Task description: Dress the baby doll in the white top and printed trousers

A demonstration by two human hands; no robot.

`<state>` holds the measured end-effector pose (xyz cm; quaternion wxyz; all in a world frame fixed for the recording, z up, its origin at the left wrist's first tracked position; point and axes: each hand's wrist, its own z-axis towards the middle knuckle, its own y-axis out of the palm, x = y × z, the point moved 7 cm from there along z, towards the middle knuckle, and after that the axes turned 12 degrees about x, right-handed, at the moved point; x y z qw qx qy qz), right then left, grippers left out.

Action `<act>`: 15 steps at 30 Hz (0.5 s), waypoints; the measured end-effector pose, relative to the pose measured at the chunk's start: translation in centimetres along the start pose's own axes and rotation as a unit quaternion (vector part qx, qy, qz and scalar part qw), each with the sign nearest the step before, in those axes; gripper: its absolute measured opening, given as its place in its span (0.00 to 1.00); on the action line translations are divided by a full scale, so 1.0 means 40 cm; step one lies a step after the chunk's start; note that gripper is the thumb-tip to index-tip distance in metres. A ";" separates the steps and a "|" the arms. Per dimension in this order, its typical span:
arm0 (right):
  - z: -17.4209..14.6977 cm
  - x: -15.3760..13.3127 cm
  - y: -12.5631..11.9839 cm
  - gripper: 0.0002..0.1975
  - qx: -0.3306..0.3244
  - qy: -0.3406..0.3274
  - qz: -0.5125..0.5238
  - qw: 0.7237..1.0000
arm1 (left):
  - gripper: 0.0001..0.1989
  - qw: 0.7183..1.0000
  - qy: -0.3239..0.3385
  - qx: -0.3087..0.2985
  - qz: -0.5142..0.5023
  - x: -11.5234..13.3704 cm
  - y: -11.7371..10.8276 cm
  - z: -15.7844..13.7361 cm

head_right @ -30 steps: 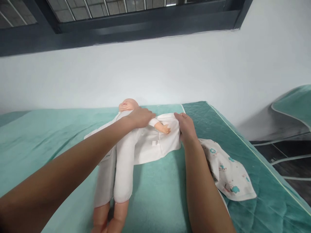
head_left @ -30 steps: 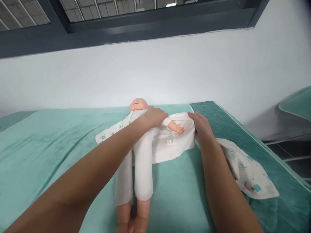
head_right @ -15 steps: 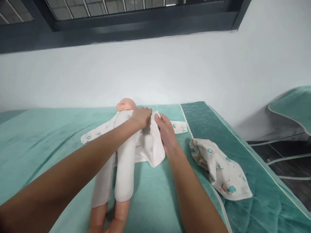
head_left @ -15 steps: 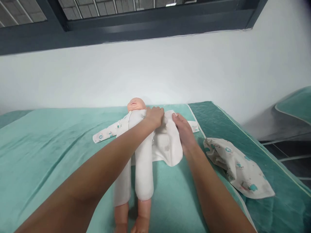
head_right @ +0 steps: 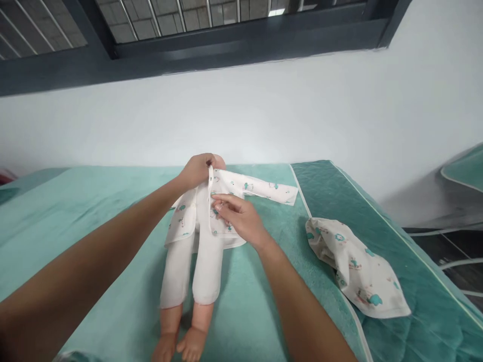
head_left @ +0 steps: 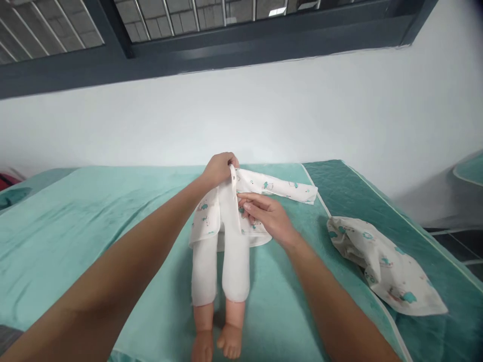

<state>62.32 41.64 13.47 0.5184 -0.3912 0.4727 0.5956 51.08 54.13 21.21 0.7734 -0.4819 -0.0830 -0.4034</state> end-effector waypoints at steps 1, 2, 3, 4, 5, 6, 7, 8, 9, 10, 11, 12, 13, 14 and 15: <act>-0.001 -0.012 -0.006 0.15 0.025 -0.033 -0.036 0.999 | 0.06 1.000 -0.008 0.008 0.008 -0.010 -0.013 -0.014; -0.004 -0.029 -0.012 0.13 0.052 -0.079 -0.078 0.992 | 0.06 1.000 -0.013 0.011 0.017 -0.018 -0.021 -0.028; -0.008 -0.047 -0.014 0.12 0.071 -0.132 -0.122 0.981 | 0.07 0.999 -0.020 0.015 0.024 -0.026 -0.026 -0.041; -0.014 -0.062 -0.010 0.11 0.077 -0.184 -0.164 0.966 | 0.07 0.999 -0.033 0.028 0.029 -0.035 -0.031 -0.052; -0.020 -0.071 0.000 0.11 0.066 -0.224 -0.200 0.952 | 0.08 0.998 -0.047 0.042 0.026 -0.043 -0.034 -0.062; -0.026 -0.073 0.015 0.12 0.039 -0.249 -0.230 0.940 | 0.08 0.997 -0.060 0.052 0.013 -0.049 -0.035 -0.071; -0.032 -0.068 0.031 0.14 0.003 -0.260 -0.257 0.931 | 0.07 0.995 -0.074 0.063 -0.006 -0.055 -0.034 -0.080; -0.038 -0.060 0.047 0.17 -0.034 -0.263 -0.284 0.921 | 0.07 0.993 -0.088 0.075 -0.028 -0.060 -0.034 -0.088; -0.044 -0.050 0.061 0.19 -0.066 -0.263 -0.312 0.911 | 0.07 0.990 -0.100 0.088 -0.051 -0.065 -0.035 -0.098; -0.049 -0.042 0.071 0.22 -0.093 -0.260 -0.339 0.899 | 0.06 0.986 -0.109 0.104 -0.072 -0.070 -0.038 -0.110; -0.055 -0.035 0.079 0.25 -0.115 -0.257 -0.362 0.889 | 0.05 0.981 -0.117 0.123 -0.091 -0.076 -0.043 -0.126; -0.059 -0.030 0.083 0.27 -0.133 -0.253 -0.379 0.880 | 0.05 0.976 -0.124 0.141 -0.109 -0.083 -0.049 -0.146; -0.063 -0.028 0.084 0.29 -0.148 -0.247 -0.388 0.875 | 0.06 0.971 -0.129 0.157 -0.124 -0.093 -0.056 -0.170; -0.066 -0.026 0.082 0.31 -0.162 -0.240 -0.392 0.874 | 0.07 0.966 -0.137 0.171 -0.136 -0.107 -0.062 -0.200; -0.068 -0.025 0.077 0.34 -0.172 -0.230 -0.391 0.874 | 0.08 0.962 -0.146 0.179 -0.144 -0.123 -0.068 -0.233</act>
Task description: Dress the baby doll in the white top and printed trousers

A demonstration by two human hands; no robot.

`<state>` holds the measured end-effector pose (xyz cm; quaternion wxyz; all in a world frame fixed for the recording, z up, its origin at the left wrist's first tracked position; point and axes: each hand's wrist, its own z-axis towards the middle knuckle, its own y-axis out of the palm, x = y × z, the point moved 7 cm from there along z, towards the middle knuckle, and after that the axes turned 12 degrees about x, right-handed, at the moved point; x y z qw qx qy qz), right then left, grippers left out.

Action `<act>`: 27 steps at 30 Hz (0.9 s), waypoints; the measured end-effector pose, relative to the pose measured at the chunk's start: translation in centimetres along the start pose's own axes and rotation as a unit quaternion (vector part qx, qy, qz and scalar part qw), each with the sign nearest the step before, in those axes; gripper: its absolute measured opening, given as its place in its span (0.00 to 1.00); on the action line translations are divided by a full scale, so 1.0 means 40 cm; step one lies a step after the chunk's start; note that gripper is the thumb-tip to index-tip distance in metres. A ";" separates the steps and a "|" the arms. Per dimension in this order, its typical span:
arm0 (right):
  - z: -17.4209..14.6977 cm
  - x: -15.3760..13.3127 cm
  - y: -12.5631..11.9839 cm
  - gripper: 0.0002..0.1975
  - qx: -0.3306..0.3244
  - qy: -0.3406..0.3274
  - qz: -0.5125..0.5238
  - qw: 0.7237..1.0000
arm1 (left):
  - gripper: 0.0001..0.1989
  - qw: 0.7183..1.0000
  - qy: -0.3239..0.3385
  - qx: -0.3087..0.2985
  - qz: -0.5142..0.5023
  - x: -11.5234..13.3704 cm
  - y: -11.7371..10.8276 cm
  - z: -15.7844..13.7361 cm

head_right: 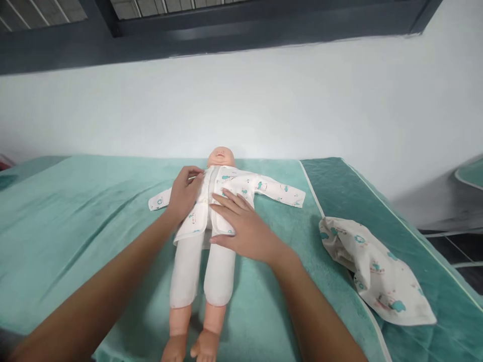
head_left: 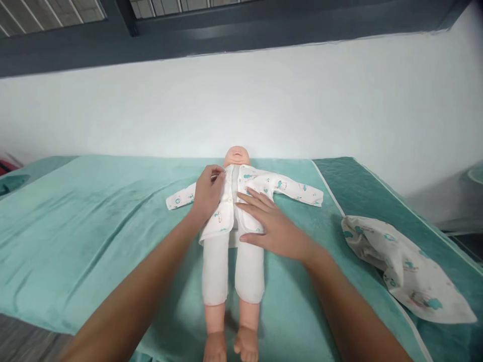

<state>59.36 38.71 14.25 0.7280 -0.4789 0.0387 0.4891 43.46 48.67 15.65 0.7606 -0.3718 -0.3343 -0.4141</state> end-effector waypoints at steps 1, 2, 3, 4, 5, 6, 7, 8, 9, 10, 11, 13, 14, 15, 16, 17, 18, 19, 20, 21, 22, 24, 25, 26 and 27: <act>-0.006 0.004 -0.004 0.36 -0.009 0.007 0.008 1.000 | 0.09 1.000 -0.011 0.011 -0.001 -0.025 -0.025 -0.023; -0.013 0.008 -0.010 0.37 -0.014 0.015 0.019 1.000 | 0.10 0.999 -0.025 0.024 0.005 -0.053 -0.052 -0.045; -0.022 0.012 -0.018 0.38 -0.012 0.021 0.033 0.999 | 0.10 0.998 -0.039 0.039 0.014 -0.081 -0.080 -0.066; -0.033 0.016 -0.027 0.38 -0.006 0.027 0.049 0.998 | 0.10 0.997 -0.056 0.040 0.018 -0.110 -0.103 -0.086; -0.047 0.021 -0.034 0.37 0.003 0.035 0.064 0.997 | 0.10 0.997 -0.072 0.034 0.022 -0.134 -0.123 -0.104; -0.064 0.027 -0.039 0.36 0.013 0.046 0.076 0.996 | 0.10 0.996 -0.083 0.016 0.029 -0.153 -0.137 -0.119; -0.083 0.036 -0.042 0.36 0.026 0.062 0.084 0.994 | 0.09 0.995 -0.088 -0.010 0.039 -0.166 -0.147 -0.134; -0.104 0.048 -0.043 0.35 0.041 0.085 0.086 0.992 | 0.10 0.994 -0.087 -0.041 0.054 -0.172 -0.154 -0.147; -0.126 0.063 -0.043 0.35 0.060 0.112 0.082 0.989 | 0.10 0.992 -0.081 -0.071 0.070 -0.172 -0.159 -0.161; -0.148 0.079 -0.042 0.35 0.085 0.139 0.072 0.984 | 0.10 0.989 -0.072 -0.100 0.084 -0.166 -0.162 -0.175; -0.167 0.094 -0.041 0.34 0.112 0.162 0.053 0.979 | 0.10 0.986 -0.060 -0.125 0.092 -0.156 -0.164 -0.188; -0.199 0.119 -0.040 0.28 0.164 0.207 -0.003 0.965 | 0.11 0.981 -0.030 -0.164 0.099 -0.128 -0.168 -0.213; -0.209 0.127 -0.040 0.24 0.183 0.228 -0.035 0.956 | 0.13 0.978 -0.016 -0.179 0.102 -0.114 -0.169 -0.224; -0.216 0.133 -0.040 0.21 0.197 0.249 -0.060 0.946 | 0.14 0.976 -0.003 -0.191 0.106 -0.103 -0.170 -0.232; -0.219 0.135 -0.039 0.19 0.206 0.267 -0.077 0.938 | 0.15 0.973 0.007 -0.201 0.110 -0.094 -0.171 -0.239; -0.219 0.134 -0.036 0.18 0.208 0.279 -0.084 0.934 | 0.16 0.971 0.016 -0.211 0.114 -0.087 -0.171 -0.244; -0.215 0.129 -0.031 0.18 0.203 0.285 -0.085 0.933 | 0.16 0.967 0.026 -0.223 0.117 -0.082 -0.169 -0.248; -0.209 0.123 -0.025 0.18 0.195 0.285 -0.082 0.935 | 0.15 0.964 0.039 -0.235 0.121 -0.079 -0.167 -0.252; -0.204 0.116 -0.019 0.19 0.186 0.283 -0.079 0.938 | 0.15 0.960 0.053 -0.244 0.128 -0.077 -0.165 -0.255; -0.199 0.110 -0.013 0.19 0.177 0.280 -0.078 0.940 | 0.13 0.956 0.066 -0.249 0.137 -0.076 -0.163 -0.257; -0.196 0.105 -0.009 0.19 0.171 0.278 -0.079 0.942 | 0.11 0.954 0.077 -0.250 0.145 -0.075 -0.162 -0.259; -0.194 0.100 -0.005 0.20 0.166 0.279 -0.079 0.942 | 0.09 0.956 0.089 -0.240 0.147 -0.075 -0.164 -0.260; -0.194 0.099 -0.004 0.20 0.165 0.282 -0.077 0.942 | 0.10 0.958 0.087 -0.234 0.140 -0.074 -0.167 -0.261; -0.195 0.100 -0.004 0.20 0.163 0.284 -0.076 0.942 | 0.12 0.962 0.083 -0.227 0.131 -0.074 -0.171 -0.262; -0.196 0.101 -0.005 0.21 0.162 0.286 -0.074 0.941 | 0.13 0.965 0.076 -0.219 0.122 -0.074 -0.176 -0.262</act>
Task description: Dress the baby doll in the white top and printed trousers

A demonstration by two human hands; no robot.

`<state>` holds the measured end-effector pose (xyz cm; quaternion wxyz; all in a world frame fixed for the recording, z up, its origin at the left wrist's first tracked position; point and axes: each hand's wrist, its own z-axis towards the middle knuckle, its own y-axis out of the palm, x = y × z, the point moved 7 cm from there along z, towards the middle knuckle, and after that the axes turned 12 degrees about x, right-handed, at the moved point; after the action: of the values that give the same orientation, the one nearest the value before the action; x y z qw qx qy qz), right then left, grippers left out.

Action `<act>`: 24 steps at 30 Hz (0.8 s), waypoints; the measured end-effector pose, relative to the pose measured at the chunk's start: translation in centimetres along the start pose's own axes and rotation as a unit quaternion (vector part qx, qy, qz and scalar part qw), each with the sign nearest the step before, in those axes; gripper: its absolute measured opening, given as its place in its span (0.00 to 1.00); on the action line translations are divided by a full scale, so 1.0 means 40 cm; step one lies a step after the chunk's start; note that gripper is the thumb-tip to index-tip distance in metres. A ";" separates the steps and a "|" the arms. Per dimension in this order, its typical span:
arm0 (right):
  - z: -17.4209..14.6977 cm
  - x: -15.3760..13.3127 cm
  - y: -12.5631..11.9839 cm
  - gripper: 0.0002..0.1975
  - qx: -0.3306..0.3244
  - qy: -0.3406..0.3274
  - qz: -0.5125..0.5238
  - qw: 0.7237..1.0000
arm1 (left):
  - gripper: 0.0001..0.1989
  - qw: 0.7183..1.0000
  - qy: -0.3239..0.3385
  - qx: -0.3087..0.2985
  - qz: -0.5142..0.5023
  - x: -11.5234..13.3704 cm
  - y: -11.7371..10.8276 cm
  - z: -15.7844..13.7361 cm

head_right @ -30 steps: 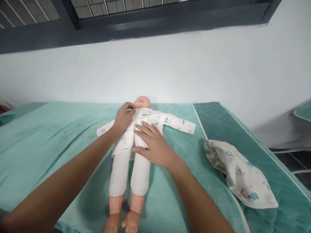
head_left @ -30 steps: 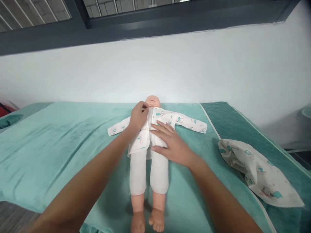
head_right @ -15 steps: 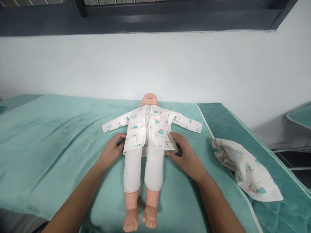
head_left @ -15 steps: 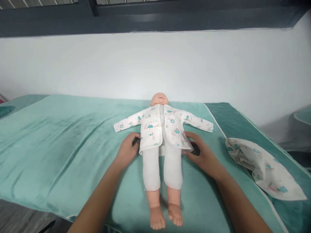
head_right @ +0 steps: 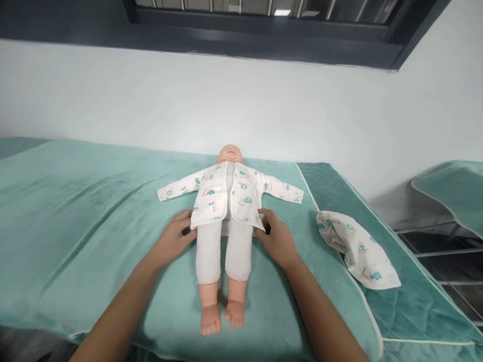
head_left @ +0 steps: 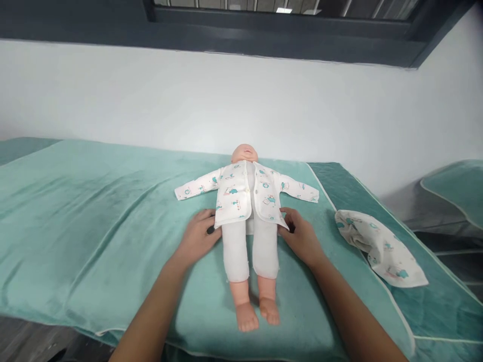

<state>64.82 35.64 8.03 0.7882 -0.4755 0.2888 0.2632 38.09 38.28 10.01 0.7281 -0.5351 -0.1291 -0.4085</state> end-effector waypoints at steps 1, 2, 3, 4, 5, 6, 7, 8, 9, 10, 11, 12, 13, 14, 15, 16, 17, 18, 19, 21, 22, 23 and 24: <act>0.000 0.002 -0.002 0.22 -0.001 0.002 0.002 1.000 | 0.14 1.000 -0.007 0.008 -0.007 -0.002 -0.005 -0.004; -0.001 0.005 -0.004 0.23 -0.002 0.004 0.006 1.000 | 0.14 1.000 -0.014 0.015 -0.010 -0.004 -0.010 -0.008; -0.002 0.007 -0.007 0.23 -0.002 0.006 0.010 1.000 | 0.14 1.000 -0.018 0.022 -0.007 -0.006 -0.015 -0.012; -0.003 0.010 -0.009 0.24 -0.003 0.008 0.014 1.000 | 0.14 0.999 -0.021 0.028 0.002 -0.007 -0.019 -0.018; -0.006 0.013 -0.011 0.25 -0.005 0.010 0.018 1.000 | 0.13 0.999 -0.021 0.031 0.015 -0.009 -0.022 -0.023; -0.011 0.016 -0.012 0.26 -0.009 0.013 0.020 1.000 | 0.13 0.999 -0.022 0.034 0.028 -0.010 -0.024 -0.028; -0.016 0.018 -0.014 0.26 -0.012 0.017 0.021 1.000 | 0.13 0.998 -0.024 0.039 0.040 -0.011 -0.027 -0.034; -0.021 0.021 -0.016 0.26 -0.014 0.021 0.023 0.999 | 0.12 0.998 -0.028 0.044 0.046 -0.013 -0.029 -0.038; -0.027 0.023 -0.019 0.26 -0.017 0.025 0.032 0.999 | 0.12 0.997 -0.034 0.049 0.044 -0.015 -0.032 -0.042; -0.033 0.024 -0.020 0.26 -0.022 0.030 0.051 0.998 | 0.11 0.997 -0.041 0.056 0.028 -0.018 -0.036 -0.045; -0.037 0.025 -0.021 0.26 -0.030 0.036 0.079 0.996 | 0.10 0.997 -0.048 0.063 -0.002 -0.021 -0.041 -0.047; -0.039 0.025 -0.023 0.25 -0.036 0.041 0.116 0.992 | 0.09 0.995 -0.058 0.069 -0.045 -0.024 -0.046 -0.048; -0.037 0.027 -0.025 0.25 -0.038 0.047 0.157 0.986 | 0.07 0.990 -0.071 0.076 -0.095 -0.029 -0.052 -0.048; -0.030 0.032 -0.028 0.24 -0.032 0.056 0.200 0.978 | 0.06 0.981 -0.089 0.082 -0.149 -0.036 -0.057 -0.045; -0.019 0.041 -0.032 0.23 -0.015 0.072 0.245 0.967 | 0.07 0.969 -0.114 0.088 -0.202 -0.045 -0.060 -0.040; -0.003 0.056 -0.035 0.22 0.010 0.097 0.287 0.953 | 0.08 0.952 -0.145 0.094 -0.251 -0.055 -0.060 -0.033; 0.015 0.074 -0.032 0.21 0.035 0.131 0.327 0.935 | 0.10 0.934 -0.179 0.099 -0.294 -0.064 -0.055 -0.023; 0.034 0.092 -0.024 0.20 0.051 0.168 0.362 0.915 | 0.13 0.914 -0.212 0.101 -0.332 -0.071 -0.045 -0.010; 0.055 0.105 -0.010 0.19 0.057 0.201 0.389 0.897 | 0.16 0.894 -0.241 0.097 -0.366 -0.075 -0.029 0.006; 0.096 0.109 0.030 0.15 0.028 0.237 0.411 0.880 | 0.21 0.858 -0.285 0.072 -0.421 -0.072 0.016 0.046; 0.116 0.100 0.050 0.13 0.000 0.235 0.404 0.884 | 0.22 0.842 -0.306 0.057 -0.440 -0.069 0.041 0.067; 0.135 0.087 0.063 0.12 -0.015 0.217 0.382 0.898 | 0.23 0.826 -0.329 0.043 -0.456 -0.067 0.067 0.086; 0.153 0.073 0.070 0.12 -0.016 0.191 0.352 0.916 | 0.23 0.808 -0.352 0.031 -0.470 -0.066 0.091 0.104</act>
<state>66.16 42.71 6.61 0.5667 -0.3968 0.5786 0.4320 40.14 43.52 7.57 0.3674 -0.4934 -0.6252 -0.4803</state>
